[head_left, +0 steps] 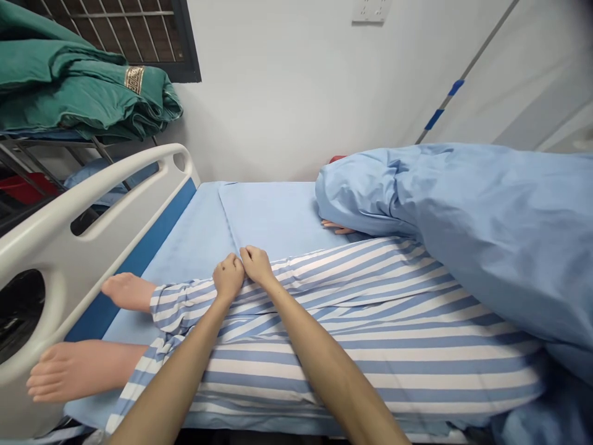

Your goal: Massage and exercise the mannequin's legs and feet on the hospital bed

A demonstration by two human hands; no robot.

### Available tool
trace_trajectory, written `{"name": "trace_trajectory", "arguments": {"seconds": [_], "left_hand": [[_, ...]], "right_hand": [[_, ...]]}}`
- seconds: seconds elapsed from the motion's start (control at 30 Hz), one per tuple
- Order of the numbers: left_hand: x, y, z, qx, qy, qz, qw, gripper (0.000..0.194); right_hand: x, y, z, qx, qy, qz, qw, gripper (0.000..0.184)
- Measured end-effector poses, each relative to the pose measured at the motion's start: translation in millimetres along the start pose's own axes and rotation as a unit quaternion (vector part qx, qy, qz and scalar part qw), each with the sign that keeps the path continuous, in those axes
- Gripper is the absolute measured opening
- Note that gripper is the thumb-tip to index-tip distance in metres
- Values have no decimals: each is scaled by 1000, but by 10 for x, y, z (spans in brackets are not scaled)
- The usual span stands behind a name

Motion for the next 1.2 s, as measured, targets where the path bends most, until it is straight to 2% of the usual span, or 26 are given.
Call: {"name": "trace_trajectory", "arguments": {"seconds": [0.07,0.23,0.37,0.43,0.5,0.63,0.73,0.9,1.0,1.13,1.2], "left_hand": [[-21,-46,93,6,29,-1,1000,24],[-139,-123,336,19,214,62,975,26],[-293,-44,349,22,204,51,977,27],[-313,-17,321,19,184,47,982,27],[-310,-15,295,22,179,43,983,27],[-330,-33,324,7,168,13,986,27],[-352,-16,349,4,136,11,991,26],[-383,15,405,6,109,-10,994,24],[-386,-45,555,6,133,-20,991,25],[-395,-151,855,-16,224,20,974,22],[-451,-136,920,-14,258,34,966,21]], "right_hand": [[-2,-11,25,-1,-38,6,999,35],[63,-58,122,-31,-188,37,981,37],[71,-66,219,-76,-240,66,966,35],[78,-79,215,-85,-223,66,969,35],[118,-105,178,-82,-161,48,982,35],[278,-133,77,-5,-2,-1,1000,34],[353,-87,153,3,9,-9,1000,36],[351,-13,351,-16,-57,41,997,37],[361,-31,392,-17,-135,46,990,37],[409,-82,457,-46,-270,51,961,36],[410,-98,518,-75,-322,52,942,34]]}}
Point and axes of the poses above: each hand's wrist, its own y-axis away from the middle knuckle, its own x-axis out of the back of the hand, z = x × y, the point moved 5 cm from there along -y, towards the middle knuckle, and after that the axes turned 9 degrees about y, right-handed, at the moved point
